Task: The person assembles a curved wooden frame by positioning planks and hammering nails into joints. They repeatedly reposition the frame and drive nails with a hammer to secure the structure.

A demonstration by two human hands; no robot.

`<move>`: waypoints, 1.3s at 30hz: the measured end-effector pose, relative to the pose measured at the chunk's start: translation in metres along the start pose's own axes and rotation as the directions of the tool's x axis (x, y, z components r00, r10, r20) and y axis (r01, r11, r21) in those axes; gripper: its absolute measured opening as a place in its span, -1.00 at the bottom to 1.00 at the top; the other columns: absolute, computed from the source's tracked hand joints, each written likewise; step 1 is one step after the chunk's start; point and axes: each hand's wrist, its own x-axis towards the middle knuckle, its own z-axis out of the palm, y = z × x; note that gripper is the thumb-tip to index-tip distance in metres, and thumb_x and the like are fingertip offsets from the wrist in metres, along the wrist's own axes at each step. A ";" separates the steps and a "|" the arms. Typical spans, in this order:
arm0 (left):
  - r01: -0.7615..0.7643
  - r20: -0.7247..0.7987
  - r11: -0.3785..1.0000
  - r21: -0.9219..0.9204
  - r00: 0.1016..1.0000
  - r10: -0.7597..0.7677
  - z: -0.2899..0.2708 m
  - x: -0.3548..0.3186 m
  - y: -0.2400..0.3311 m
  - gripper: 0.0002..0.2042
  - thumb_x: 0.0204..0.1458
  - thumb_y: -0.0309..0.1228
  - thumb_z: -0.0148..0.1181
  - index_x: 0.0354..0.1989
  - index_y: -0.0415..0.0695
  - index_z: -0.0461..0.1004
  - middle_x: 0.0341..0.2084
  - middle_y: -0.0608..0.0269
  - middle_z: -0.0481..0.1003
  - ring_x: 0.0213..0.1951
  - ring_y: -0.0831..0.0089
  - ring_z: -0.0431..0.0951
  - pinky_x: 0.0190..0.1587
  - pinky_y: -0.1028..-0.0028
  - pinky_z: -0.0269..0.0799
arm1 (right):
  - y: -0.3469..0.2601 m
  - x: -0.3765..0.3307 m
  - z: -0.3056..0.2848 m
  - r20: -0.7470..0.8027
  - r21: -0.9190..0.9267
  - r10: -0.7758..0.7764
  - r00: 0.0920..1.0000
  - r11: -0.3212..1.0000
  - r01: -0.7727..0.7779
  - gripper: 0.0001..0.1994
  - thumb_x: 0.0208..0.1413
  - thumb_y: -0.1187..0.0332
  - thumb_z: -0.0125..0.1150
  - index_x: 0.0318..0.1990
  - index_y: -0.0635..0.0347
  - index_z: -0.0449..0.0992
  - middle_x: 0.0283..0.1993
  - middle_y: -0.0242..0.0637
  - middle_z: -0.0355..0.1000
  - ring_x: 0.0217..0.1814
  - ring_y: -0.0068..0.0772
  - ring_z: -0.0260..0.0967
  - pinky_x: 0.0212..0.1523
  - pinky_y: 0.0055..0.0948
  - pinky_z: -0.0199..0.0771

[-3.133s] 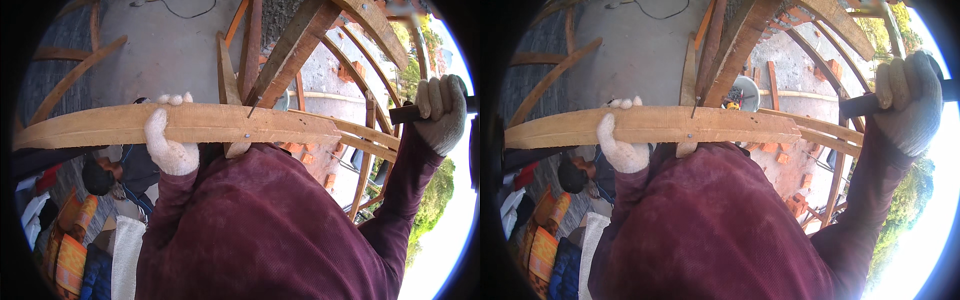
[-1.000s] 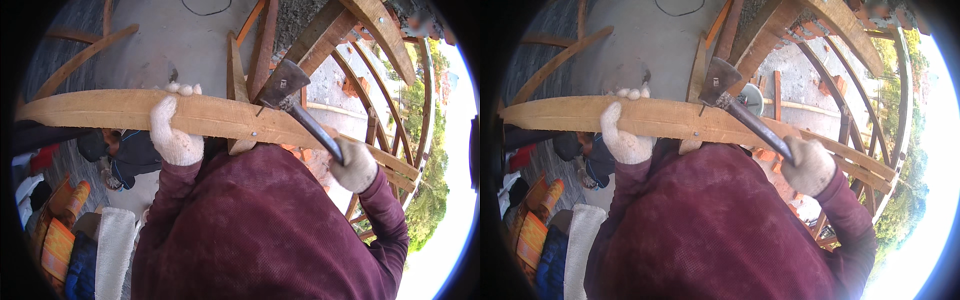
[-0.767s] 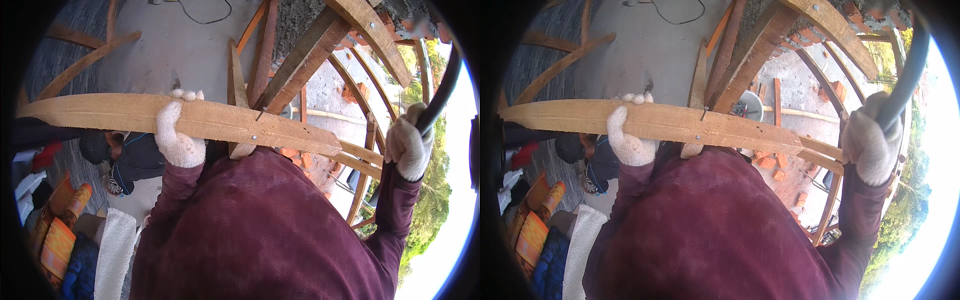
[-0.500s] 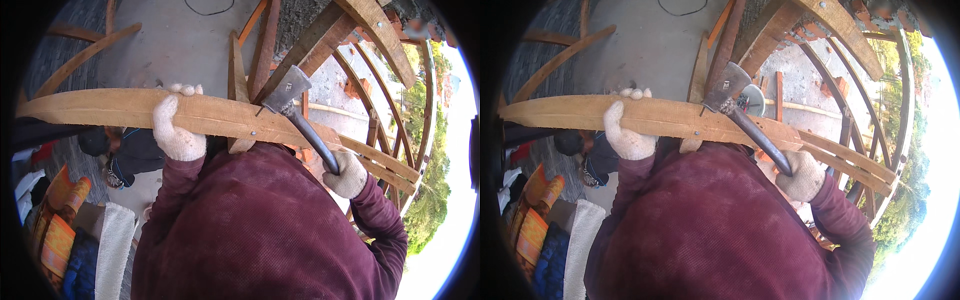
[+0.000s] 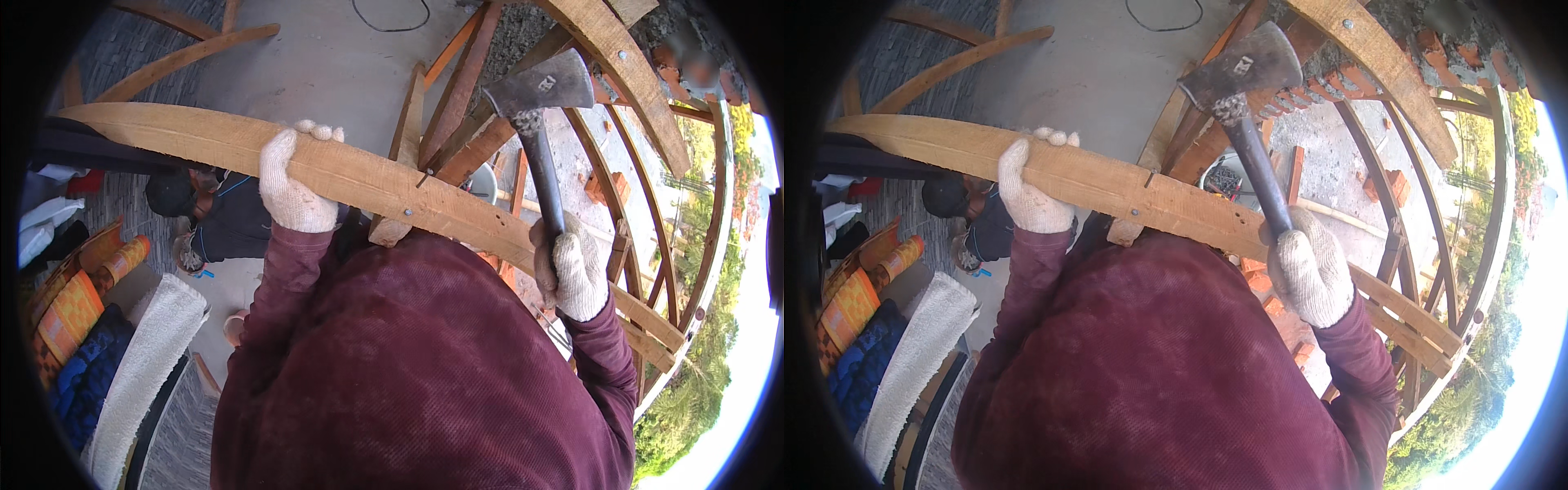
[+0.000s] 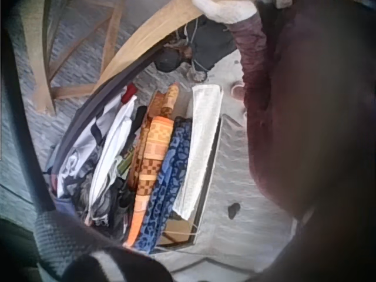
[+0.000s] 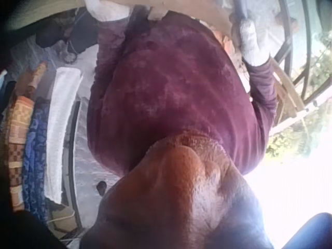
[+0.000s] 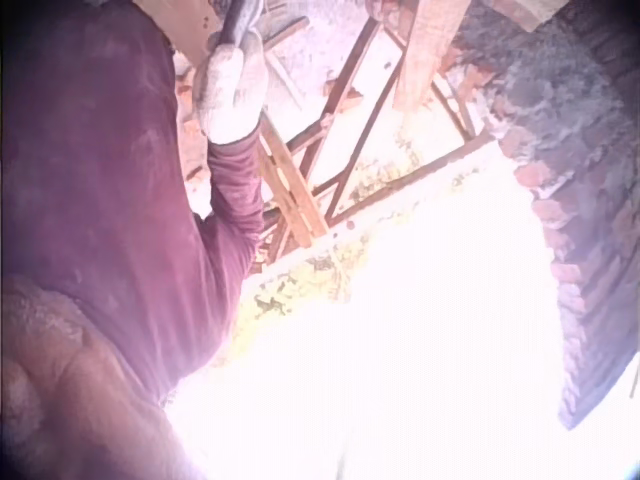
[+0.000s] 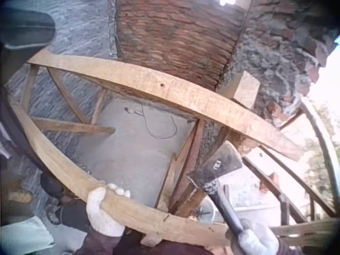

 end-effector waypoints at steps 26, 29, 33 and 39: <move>0.041 0.006 0.999 -0.024 0.999 -0.041 -0.017 0.001 -0.018 -0.75 0.18 -0.31 0.10 -0.02 -0.06 0.31 -0.21 0.15 0.44 -0.12 0.25 0.49 0.20 0.06 0.36 | 0.007 -0.028 0.010 0.004 -0.508 0.246 0.969 0.835 -0.210 -0.50 0.29 -0.12 0.09 -0.24 0.25 0.48 -0.61 -0.39 0.36 -0.60 -0.58 0.36 -0.62 -0.54 0.36; 0.046 -0.027 0.998 -0.034 0.999 -0.047 -0.021 -0.005 -0.016 -0.76 0.17 -0.33 0.08 -0.08 -0.21 0.39 -0.26 0.12 0.45 -0.12 0.23 0.49 0.17 0.12 0.39 | -0.011 -0.026 0.020 -0.243 -0.062 0.129 0.962 0.987 -0.148 -0.38 0.26 -0.27 0.01 -0.28 0.26 0.35 -0.75 -0.52 0.14 -0.82 -0.65 0.06 -0.81 -0.60 0.06; 0.018 -0.016 1.000 0.005 1.000 -0.018 -0.014 -0.003 -0.013 -0.75 0.16 -0.34 0.10 -0.12 -0.28 0.43 -0.28 0.09 0.46 -0.13 0.23 0.50 0.18 0.14 0.40 | -0.065 0.000 -0.001 -0.516 0.022 -0.472 0.715 0.827 0.562 -0.54 0.34 -0.13 -0.01 -0.19 0.15 0.31 -0.70 -0.55 0.09 -0.82 -0.67 0.01 -0.87 -0.64 0.12; 0.036 -0.071 0.998 -0.047 0.997 -0.039 -0.011 -0.001 -0.008 -0.76 0.16 -0.35 0.11 -0.14 -0.27 0.44 -0.28 0.09 0.46 -0.15 0.25 0.50 0.16 0.15 0.42 | 0.025 -0.019 0.021 -0.083 -0.414 -0.349 0.933 0.864 0.287 -0.59 0.36 -0.04 -0.01 -0.18 0.18 0.41 -0.53 -0.37 0.31 -0.50 -0.48 0.27 -0.54 -0.55 0.32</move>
